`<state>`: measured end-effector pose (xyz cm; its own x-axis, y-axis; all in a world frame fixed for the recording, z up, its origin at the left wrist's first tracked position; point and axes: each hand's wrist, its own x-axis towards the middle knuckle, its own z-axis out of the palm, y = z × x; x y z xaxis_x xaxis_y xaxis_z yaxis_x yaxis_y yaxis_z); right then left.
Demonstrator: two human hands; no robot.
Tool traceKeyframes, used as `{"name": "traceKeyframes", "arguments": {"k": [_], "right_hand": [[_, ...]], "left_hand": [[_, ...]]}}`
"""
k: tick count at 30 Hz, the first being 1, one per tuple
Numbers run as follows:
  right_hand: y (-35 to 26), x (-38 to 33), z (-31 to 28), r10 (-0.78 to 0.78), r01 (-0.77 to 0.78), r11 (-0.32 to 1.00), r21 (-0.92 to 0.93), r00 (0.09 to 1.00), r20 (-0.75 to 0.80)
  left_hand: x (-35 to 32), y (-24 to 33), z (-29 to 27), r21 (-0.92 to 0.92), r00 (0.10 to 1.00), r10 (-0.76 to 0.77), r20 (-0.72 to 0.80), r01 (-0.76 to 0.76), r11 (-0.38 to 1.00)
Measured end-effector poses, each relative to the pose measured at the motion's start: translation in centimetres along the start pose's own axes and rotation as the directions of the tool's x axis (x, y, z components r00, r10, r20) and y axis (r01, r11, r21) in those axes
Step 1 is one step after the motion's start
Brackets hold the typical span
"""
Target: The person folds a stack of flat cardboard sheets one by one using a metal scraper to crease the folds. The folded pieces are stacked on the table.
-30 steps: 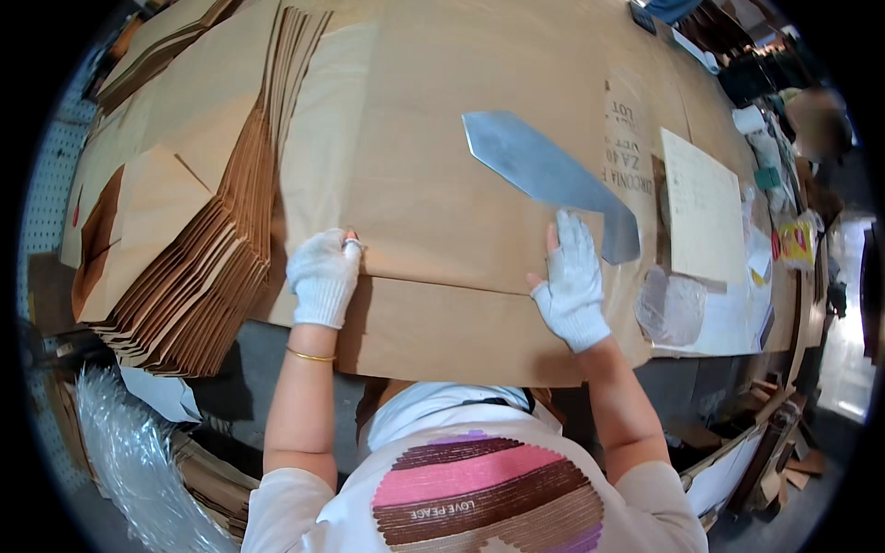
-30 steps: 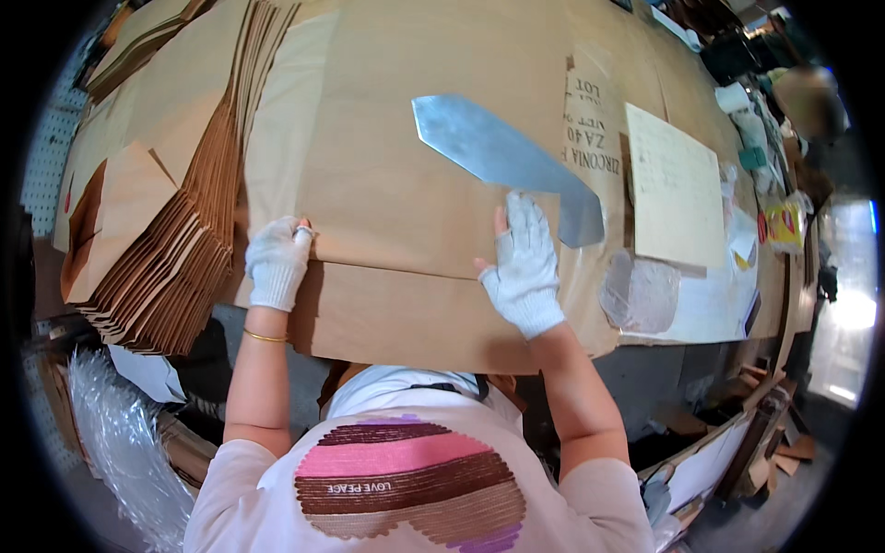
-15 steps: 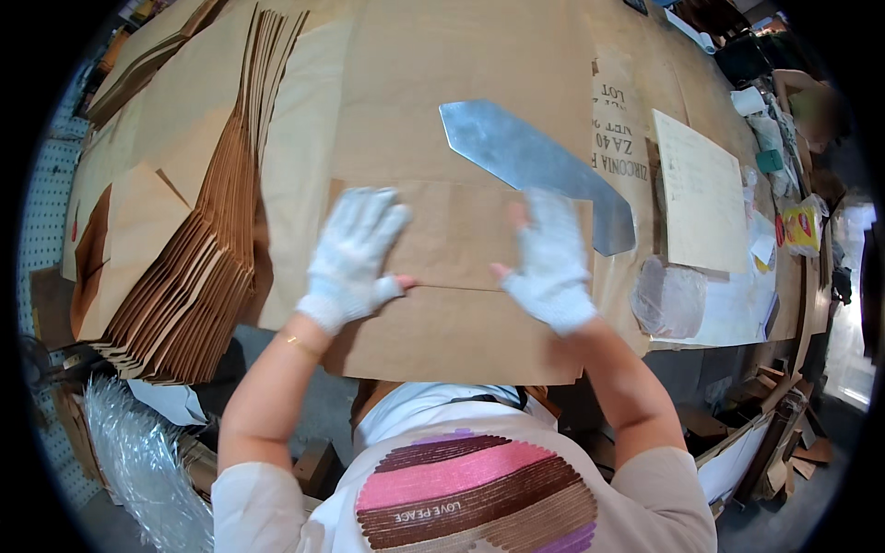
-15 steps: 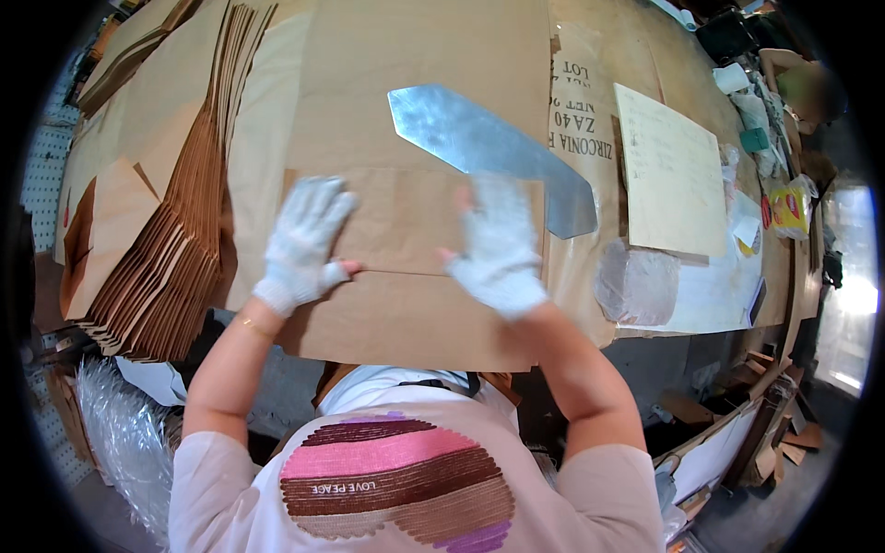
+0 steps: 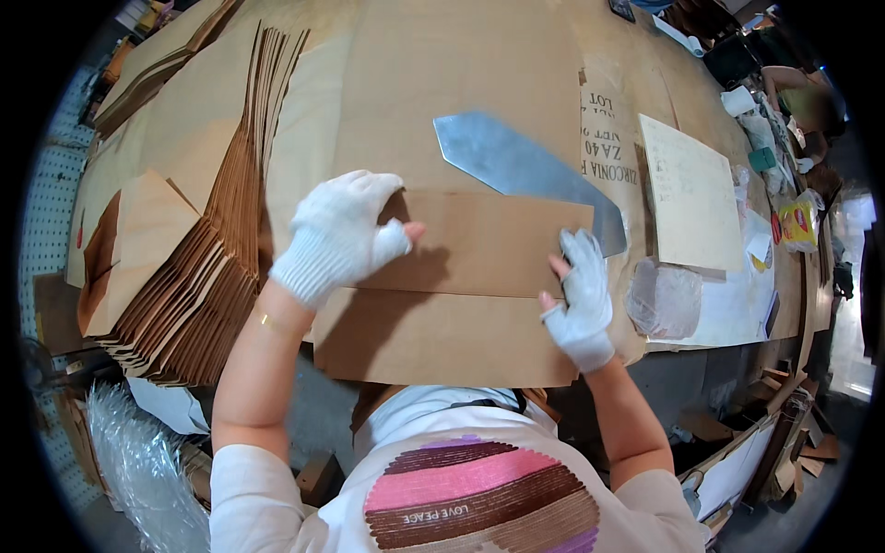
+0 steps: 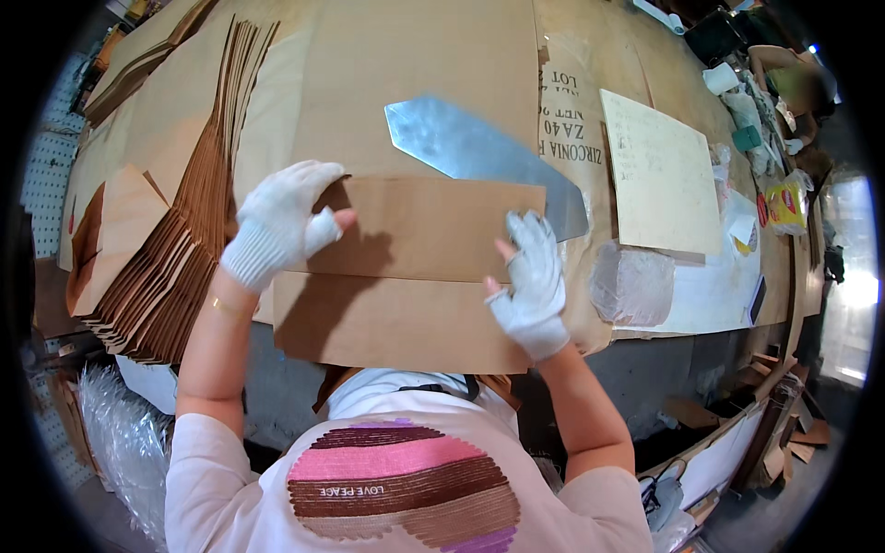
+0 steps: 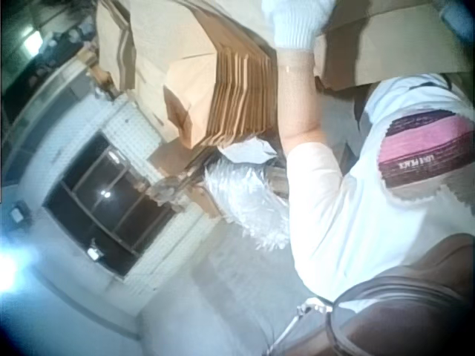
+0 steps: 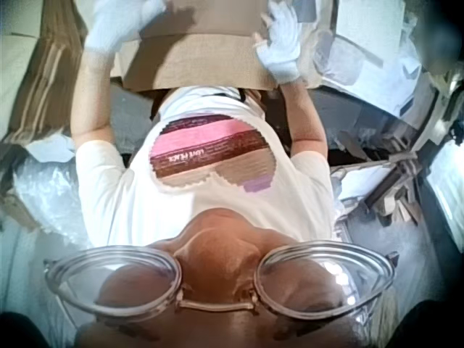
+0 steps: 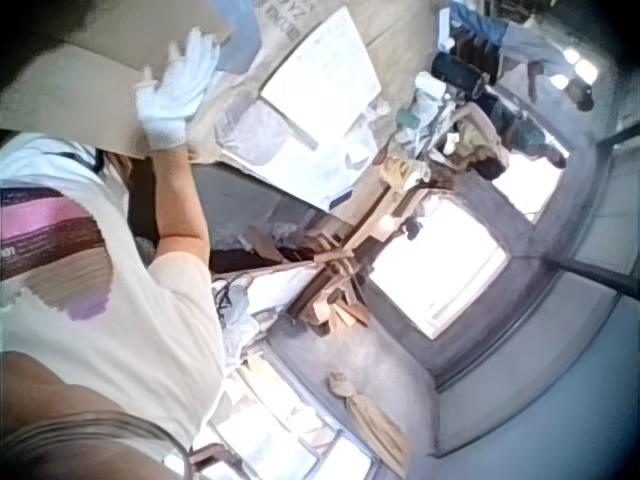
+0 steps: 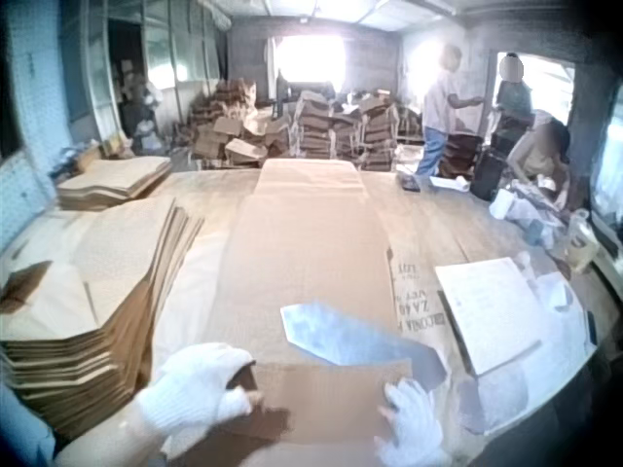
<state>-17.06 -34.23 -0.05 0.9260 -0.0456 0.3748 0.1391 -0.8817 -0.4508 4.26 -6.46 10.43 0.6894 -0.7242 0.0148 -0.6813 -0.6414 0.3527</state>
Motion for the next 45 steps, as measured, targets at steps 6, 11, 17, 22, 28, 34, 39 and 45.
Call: {"name": "traceKeyframes", "arguments": {"k": [6, 11, 17, 22, 28, 34, 39, 45], "right_hand": [[-8.1, 1.7, -0.9, -0.16, 0.16, 0.987, -0.036, 0.987, -0.005], [-11.1, 6.6, -0.5, -0.232, 0.231, 0.972, -0.052, 0.972, -0.02], [-11.7, 6.6, -0.2, -0.289, 0.289, 0.957, -0.013, 0.956, -0.044], [-13.2, 5.4, 0.0, -0.325, 0.34, 0.934, 0.113, 0.937, -0.127], [-9.1, -2.3, -1.6, -0.005, -0.008, 0.933, 0.36, 0.999, 0.035], [0.1, -6.9, 2.6, 0.522, -0.183, 0.245, 0.952, 0.853, 0.029], [0.3, -6.6, 2.2, 0.478, -0.125, 0.23, 0.965, 0.878, 0.0], [1.7, -4.7, 1.5, 0.446, -0.164, 0.126, 0.978, 0.89, 0.092]], "left_hand": [[-6.6, 3.0, -2.4, 0.133, 0.979, 0.162, -0.121, -0.146, 0.98], [-6.9, 3.7, -2.7, 0.146, 0.983, 0.15, -0.11, -0.134, 0.98], [-5.9, 3.3, -3.6, 0.096, 0.983, 0.168, -0.08, -0.16, 0.982], [0.1, 2.4, -2.3, 0.284, 0.998, 0.027, 0.05, -0.04, 0.958], [0.4, 3.4, 2.7, 0.774, 0.927, 0.365, -0.084, -0.17, 0.61], [-12.2, 5.5, 8.8, 0.303, 0.976, 0.14, 0.167, -0.186, 0.935], [-13.0, 5.9, 12.6, -0.193, 0.92, 0.32, 0.226, -0.28, 0.941], [-2.8, 10.4, 14.3, 0.068, 0.696, 0.691, 0.199, -0.713, 0.698]]}}
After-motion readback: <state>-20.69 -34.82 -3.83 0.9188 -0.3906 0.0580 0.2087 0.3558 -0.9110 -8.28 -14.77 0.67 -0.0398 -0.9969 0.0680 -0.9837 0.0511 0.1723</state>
